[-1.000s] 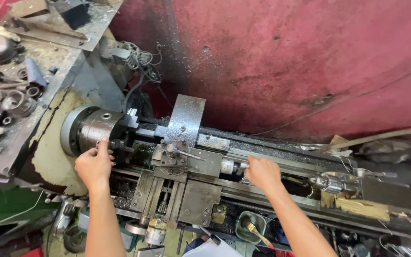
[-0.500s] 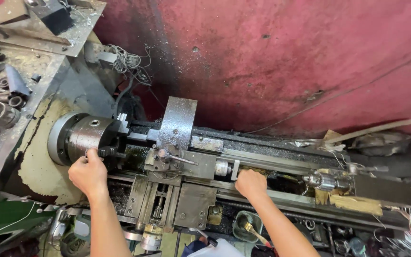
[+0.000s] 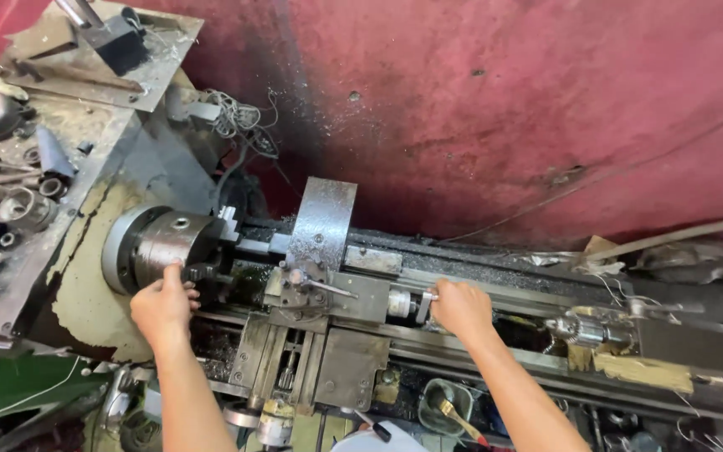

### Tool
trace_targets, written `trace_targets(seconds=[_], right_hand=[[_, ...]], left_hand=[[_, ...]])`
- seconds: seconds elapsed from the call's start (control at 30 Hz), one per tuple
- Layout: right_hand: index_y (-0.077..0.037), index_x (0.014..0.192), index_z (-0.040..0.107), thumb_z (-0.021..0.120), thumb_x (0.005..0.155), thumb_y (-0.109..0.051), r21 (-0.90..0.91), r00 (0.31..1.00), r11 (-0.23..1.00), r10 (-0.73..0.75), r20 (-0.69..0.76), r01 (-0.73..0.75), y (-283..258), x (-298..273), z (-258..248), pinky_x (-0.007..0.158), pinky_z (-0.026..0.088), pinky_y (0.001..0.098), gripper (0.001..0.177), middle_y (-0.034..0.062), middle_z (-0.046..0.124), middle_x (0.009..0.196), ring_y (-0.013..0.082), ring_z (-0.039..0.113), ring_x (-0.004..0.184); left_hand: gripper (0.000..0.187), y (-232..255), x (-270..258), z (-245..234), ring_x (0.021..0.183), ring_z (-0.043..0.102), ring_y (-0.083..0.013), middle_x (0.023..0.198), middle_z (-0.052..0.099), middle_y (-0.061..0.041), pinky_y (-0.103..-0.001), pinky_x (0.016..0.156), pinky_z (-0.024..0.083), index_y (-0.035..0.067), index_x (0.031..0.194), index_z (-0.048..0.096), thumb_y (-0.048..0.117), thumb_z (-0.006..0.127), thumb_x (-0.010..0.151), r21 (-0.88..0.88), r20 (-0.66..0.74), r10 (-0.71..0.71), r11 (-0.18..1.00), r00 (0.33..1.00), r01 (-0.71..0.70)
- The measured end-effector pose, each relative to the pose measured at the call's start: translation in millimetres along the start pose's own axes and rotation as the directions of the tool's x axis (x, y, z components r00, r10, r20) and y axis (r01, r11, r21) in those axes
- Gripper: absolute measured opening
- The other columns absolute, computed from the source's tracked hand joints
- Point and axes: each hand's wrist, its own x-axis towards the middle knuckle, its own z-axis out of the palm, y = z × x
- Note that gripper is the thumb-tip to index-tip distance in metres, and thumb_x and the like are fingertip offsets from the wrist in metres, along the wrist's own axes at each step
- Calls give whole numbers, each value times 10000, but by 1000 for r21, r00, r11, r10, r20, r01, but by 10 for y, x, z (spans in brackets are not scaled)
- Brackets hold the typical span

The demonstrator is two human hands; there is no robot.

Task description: The person uses a brush to sweep metal shavings and debris from the bed and carriage of a metal lathe. They move the brush along the machine's surface to clear away the accumulated waste material.

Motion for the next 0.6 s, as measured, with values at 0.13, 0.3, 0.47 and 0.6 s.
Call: trace_targets(seconds=[0.13,0.3,0.47,0.6], right_hand=[[-128,1084,731,597,881,-266,22,1000,1000,-9,-26,9,23,-197,104,885,583,527,279,201,766,964,439,739,977],[-113,1055,716,547,951,-356,40,998,999,-8,-70,11,23,-283,192,839,590,531,313,191,764,922,439,743,933],[-142,994,693,510,959,-396,27,994,1000,-4,-108,7,37,-179,300,824,584,541,315,192,753,881,456,735,901],[-147,973,690,505,963,-393,28,993,1000,1,-115,2,63,-193,367,802,582,544,309,202,747,852,468,733,867]], left_hand=[[373,-72,116,73,494,660,-140,604,684,-79,-264,468,547,73,793,763,422,675,889,-66,14,5,998,1000,-4],[348,-298,207,134,461,620,-117,561,646,-73,-265,445,513,62,763,742,382,689,890,-118,-9,51,992,999,-51],[346,-1030,149,320,461,594,-116,632,642,-105,-241,452,542,36,861,706,336,645,1021,-465,23,35,885,999,-20],[280,-1321,-88,505,598,687,-109,773,681,-63,-226,575,666,71,1024,618,340,581,1094,-750,199,-81,629,977,204]])
